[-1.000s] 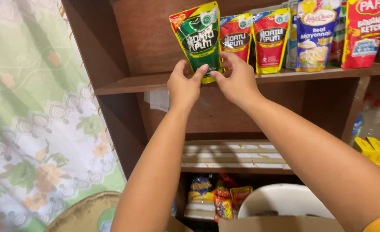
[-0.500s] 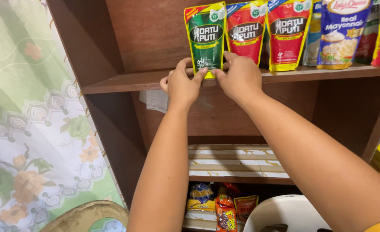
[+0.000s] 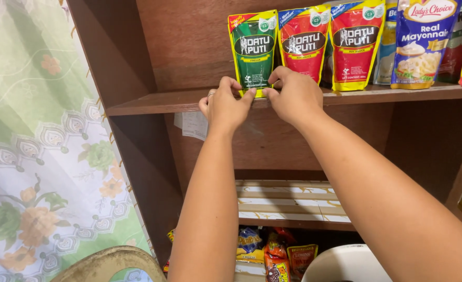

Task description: Taking condiment packets from a box and placing them on a shelf.

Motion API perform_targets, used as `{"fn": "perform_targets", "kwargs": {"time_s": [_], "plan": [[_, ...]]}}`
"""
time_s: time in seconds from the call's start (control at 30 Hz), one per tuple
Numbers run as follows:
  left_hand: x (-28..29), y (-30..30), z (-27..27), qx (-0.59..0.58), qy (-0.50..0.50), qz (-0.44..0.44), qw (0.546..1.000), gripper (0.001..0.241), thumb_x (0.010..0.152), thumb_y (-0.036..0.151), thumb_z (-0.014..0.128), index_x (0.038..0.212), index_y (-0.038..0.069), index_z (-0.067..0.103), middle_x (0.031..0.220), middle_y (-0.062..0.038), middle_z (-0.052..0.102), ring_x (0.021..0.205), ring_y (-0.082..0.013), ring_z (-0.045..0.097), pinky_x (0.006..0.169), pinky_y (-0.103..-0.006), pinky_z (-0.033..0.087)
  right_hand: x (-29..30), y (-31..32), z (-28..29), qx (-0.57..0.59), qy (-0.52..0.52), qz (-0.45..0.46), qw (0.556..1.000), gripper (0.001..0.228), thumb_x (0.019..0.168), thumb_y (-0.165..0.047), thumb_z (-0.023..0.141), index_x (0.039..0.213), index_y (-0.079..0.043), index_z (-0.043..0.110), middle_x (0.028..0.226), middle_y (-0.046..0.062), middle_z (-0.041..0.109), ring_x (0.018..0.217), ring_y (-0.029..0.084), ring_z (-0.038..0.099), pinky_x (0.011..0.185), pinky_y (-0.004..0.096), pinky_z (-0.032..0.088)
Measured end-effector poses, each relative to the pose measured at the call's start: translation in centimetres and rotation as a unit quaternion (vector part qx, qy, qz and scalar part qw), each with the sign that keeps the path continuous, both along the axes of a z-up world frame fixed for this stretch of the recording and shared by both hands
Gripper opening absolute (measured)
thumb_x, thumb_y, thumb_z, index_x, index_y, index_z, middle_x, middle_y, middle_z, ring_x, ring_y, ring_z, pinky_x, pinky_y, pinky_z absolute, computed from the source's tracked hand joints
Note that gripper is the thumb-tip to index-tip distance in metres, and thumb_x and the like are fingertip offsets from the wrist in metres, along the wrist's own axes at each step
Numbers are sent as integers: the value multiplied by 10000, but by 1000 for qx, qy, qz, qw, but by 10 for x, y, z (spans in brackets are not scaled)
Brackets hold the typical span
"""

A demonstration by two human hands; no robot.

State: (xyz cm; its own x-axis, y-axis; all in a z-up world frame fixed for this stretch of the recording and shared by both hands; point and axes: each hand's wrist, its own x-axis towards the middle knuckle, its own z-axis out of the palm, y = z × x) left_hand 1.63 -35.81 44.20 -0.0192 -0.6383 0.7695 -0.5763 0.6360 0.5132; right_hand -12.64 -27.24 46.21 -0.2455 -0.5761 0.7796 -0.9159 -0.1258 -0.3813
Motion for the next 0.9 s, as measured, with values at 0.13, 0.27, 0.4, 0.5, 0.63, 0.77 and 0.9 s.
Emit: {"fn": "perform_targets", "kwargs": {"time_s": [0.13, 0.27, 0.4, 0.5, 0.63, 0.77, 0.9], "plan": [[0, 3, 4, 8, -8, 3, 1000, 393, 796, 493, 775, 1002, 189, 636, 876, 42, 720, 1023, -172, 623, 1022, -397, 260, 0, 4, 7, 10, -6, 9, 1000, 295, 836, -350, 792, 1052, -174, 695, 1052, 22, 749, 993, 276, 694, 782, 463, 522], [-2, 7, 6, 36, -12, 16, 999, 382, 798, 501, 769, 1012, 211, 640, 856, 47, 700, 1035, -163, 610, 1018, -379, 260, -3, -1, 11, 86, -5, 3, 996, 284, 883, -382, 766, 1074, -187, 691, 1012, 45, 746, 1001, 274, 691, 831, 453, 517], [-3, 10, 9, 47, -18, 29, 998, 370, 801, 495, 768, 1034, 230, 654, 881, 59, 707, 1040, -158, 606, 1014, -364, 261, -3, -1, 15, 100, 10, 12, 995, 287, 883, -374, 747, 1084, -183, 673, 1052, 34, 736, 1015, 279, 680, 826, 463, 514], [-5, 4, 10, 53, -23, 31, 998, 372, 792, 472, 759, 1078, 254, 664, 901, 95, 736, 1088, -148, 577, 1001, -364, 244, -1, 3, 17, 135, 12, -5, 991, 273, 920, -386, 724, 1086, -175, 675, 1026, 78, 739, 1017, 295, 684, 854, 466, 515], [-5, 6, 12, 71, -34, 37, 996, 361, 804, 469, 752, 1090, 259, 681, 949, 99, 743, 1105, -147, 582, 1012, -359, 244, -2, 2, 14, 133, 6, 0, 991, 265, 908, -386, 725, 1078, -186, 682, 1038, 75, 742, 1038, 294, 679, 870, 471, 509], [-4, 4, 12, 73, -39, 38, 996, 370, 815, 481, 735, 1104, 256, 680, 950, 88, 756, 1129, -150, 571, 1018, -359, 240, 0, 1, 10, 110, 4, -10, 994, 215, 920, -368, 706, 1061, -206, 706, 1063, 93, 732, 1056, 316, 670, 869, 483, 511], [-4, 7, 12, 79, -57, 51, 994, 435, 849, 503, 718, 1194, 246, 652, 1027, 14, 755, 1219, -188, 545, 1069, -367, 231, 1, 2, 6, 99, 3, -12, 995, 211, 922, -352, 702, 1072, -203, 703, 1045, 106, 734, 1037, 327, 670, 853, 497, 506]]}}
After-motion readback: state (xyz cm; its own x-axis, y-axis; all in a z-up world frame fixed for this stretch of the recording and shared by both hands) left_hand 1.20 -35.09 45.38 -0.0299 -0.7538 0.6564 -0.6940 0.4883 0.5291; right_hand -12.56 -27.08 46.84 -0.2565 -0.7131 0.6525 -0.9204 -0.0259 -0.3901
